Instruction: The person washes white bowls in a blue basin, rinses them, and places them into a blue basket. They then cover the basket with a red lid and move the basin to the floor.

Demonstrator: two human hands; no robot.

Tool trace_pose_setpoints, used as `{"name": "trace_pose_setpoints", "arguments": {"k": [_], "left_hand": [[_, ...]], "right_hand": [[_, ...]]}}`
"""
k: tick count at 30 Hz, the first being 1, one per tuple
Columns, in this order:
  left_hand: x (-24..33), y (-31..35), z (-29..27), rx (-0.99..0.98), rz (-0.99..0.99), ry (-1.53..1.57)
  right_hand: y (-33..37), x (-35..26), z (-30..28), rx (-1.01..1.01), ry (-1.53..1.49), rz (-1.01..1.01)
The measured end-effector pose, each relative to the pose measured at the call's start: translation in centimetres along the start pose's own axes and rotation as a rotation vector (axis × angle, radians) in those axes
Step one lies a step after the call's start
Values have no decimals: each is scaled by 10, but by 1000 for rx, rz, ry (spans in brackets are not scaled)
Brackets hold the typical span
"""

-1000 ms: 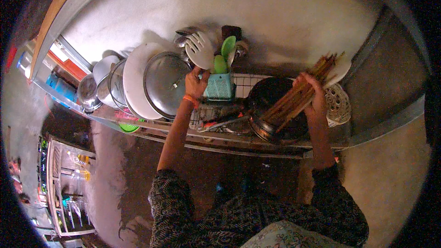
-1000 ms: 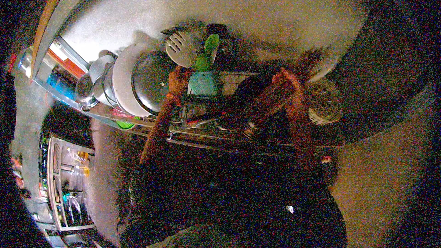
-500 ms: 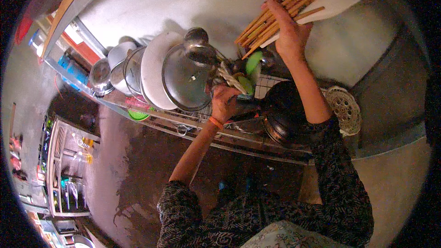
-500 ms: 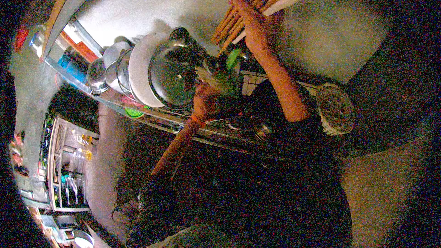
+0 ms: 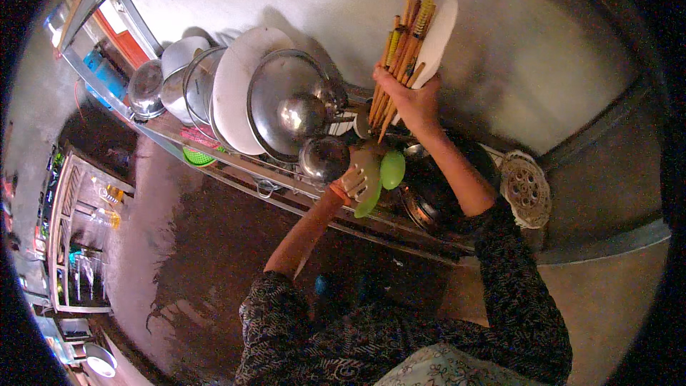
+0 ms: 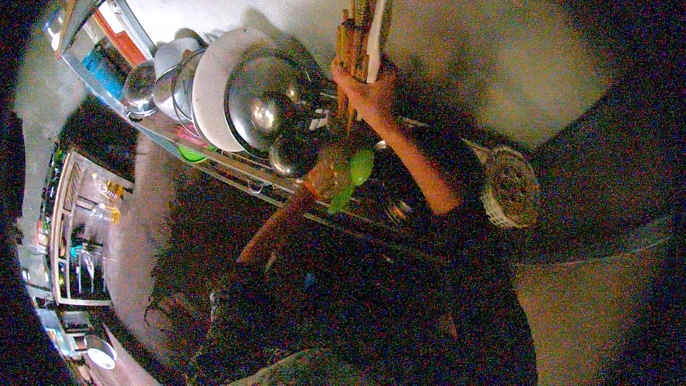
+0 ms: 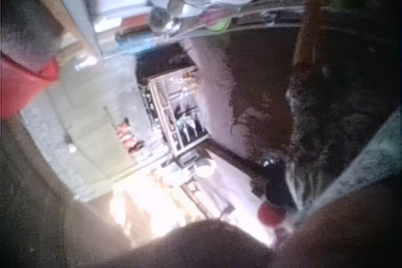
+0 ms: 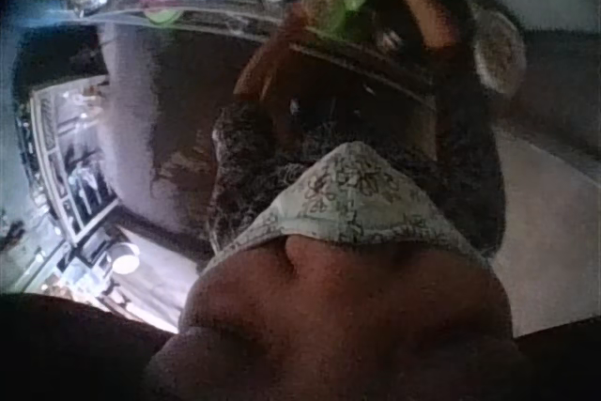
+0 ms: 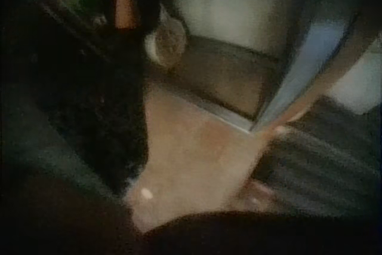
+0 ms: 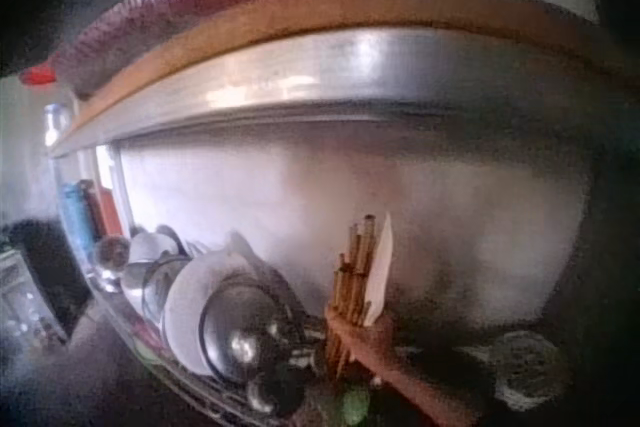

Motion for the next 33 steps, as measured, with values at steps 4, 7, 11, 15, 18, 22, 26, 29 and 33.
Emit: {"name": "trace_pose_setpoints", "arguments": {"k": [4,7,11,15,18,22,26,29,33], "left_hand": [[-17,-6,6,-5,91,-30],[-2,-38,-32,135,168,-26],[28,-92,-72,-5,49,-201],[57,-121,-95,2,83,-140],[61,-125,-94,41,136,-144],[42,-122,-81,-14,55,-89],[39,-123,-74,-37,67,-101],[40,-123,-75,-29,41,-110],[36,-127,-76,-41,-5,-98]], "right_hand": [[-16,-2,-22,57,-45,-33],[-37,-20,-38,120,-10,-104],[-51,-43,-54,146,-106,-204],[-46,-25,-52,107,-38,-129],[-40,12,-35,5,31,31],[-31,51,-13,-266,69,263],[-33,50,1,-403,32,222],[-33,58,14,-536,43,238],[-31,84,16,-590,200,370]]}}
Point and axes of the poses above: each hand's wrist, its own y-axis away from the middle knuckle, its own z-axis out of the palm, x = y × z, the point moved 10 cm from there along -y, towards the middle knuckle, and after that the axes turned 5 degrees about -z, right-handed, at the moved point
